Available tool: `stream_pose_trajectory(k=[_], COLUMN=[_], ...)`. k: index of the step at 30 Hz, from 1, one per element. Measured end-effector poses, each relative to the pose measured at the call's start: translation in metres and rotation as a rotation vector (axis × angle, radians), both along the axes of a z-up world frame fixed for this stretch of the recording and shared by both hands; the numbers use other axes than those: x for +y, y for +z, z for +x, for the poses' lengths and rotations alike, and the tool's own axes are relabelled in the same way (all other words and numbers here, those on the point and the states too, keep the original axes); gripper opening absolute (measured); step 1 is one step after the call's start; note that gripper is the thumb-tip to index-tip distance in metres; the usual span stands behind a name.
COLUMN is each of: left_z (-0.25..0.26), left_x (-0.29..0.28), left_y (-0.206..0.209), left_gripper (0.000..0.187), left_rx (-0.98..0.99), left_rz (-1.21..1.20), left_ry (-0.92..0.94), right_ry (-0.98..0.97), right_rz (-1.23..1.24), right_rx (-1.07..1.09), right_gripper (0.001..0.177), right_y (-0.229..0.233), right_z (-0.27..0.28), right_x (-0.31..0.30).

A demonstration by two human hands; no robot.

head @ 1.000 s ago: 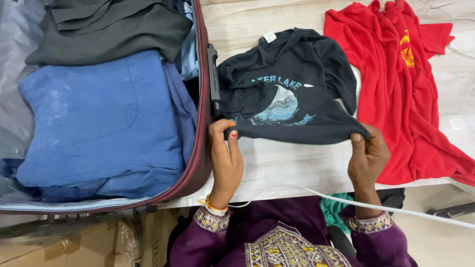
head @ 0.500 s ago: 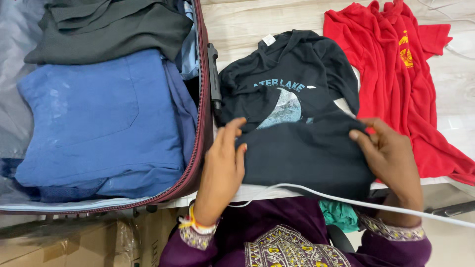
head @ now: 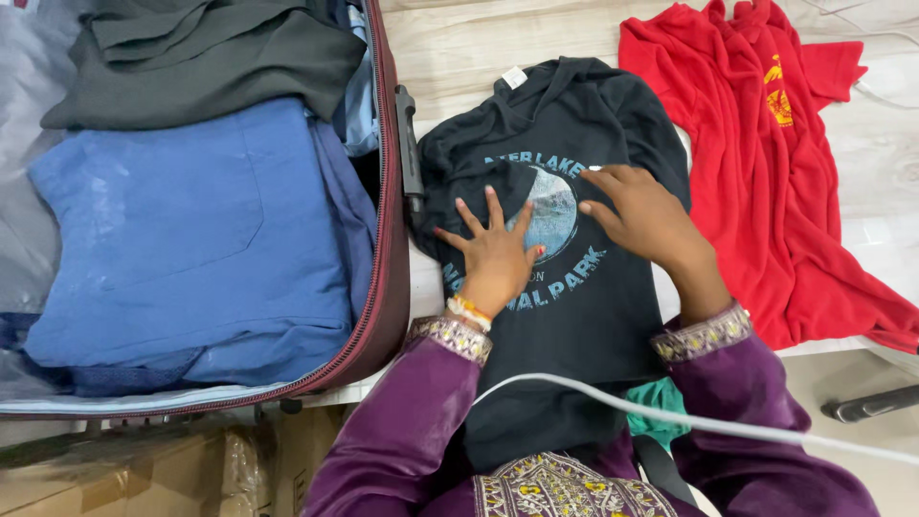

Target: The person unzips a suitcase, opens the lid, and removes several shirts and a pair of pants, laying them out on a flat surface.

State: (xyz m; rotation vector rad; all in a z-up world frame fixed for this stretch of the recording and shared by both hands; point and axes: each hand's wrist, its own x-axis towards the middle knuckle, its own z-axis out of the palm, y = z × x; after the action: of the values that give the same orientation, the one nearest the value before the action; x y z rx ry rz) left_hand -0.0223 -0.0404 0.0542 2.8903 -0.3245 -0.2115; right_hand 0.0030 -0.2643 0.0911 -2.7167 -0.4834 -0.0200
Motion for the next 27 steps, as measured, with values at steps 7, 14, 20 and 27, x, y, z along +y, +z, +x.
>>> stream_pose_trajectory(k=[7,14,20,27], left_z=[0.077,0.116,0.024,-0.041], left_x=[0.017,0.034,0.034,0.044], left_y=[-0.031,-0.070,-0.052,-0.016], left_gripper=[0.078,0.041,0.064,0.054], left_rx=[-0.184,-0.451,-0.608,-0.307], left_rz=[-0.155,-0.765,-0.216,-0.151], left_ry=[0.037,0.189,0.202,0.386], right_ry=[-0.064,-0.104,-0.133,-0.648], right_rz=[-0.072,0.143,0.302,-0.027], right_rx=[-0.288,-0.327,-0.549,-0.238], right_gripper=[0.058,0.059,0.050,0.046], right_y=[-0.102,-0.102,-0.075,-0.051], right_z=[0.103,0.123,0.103,0.055], right_x=[-0.005,-0.010,-0.006,-0.026])
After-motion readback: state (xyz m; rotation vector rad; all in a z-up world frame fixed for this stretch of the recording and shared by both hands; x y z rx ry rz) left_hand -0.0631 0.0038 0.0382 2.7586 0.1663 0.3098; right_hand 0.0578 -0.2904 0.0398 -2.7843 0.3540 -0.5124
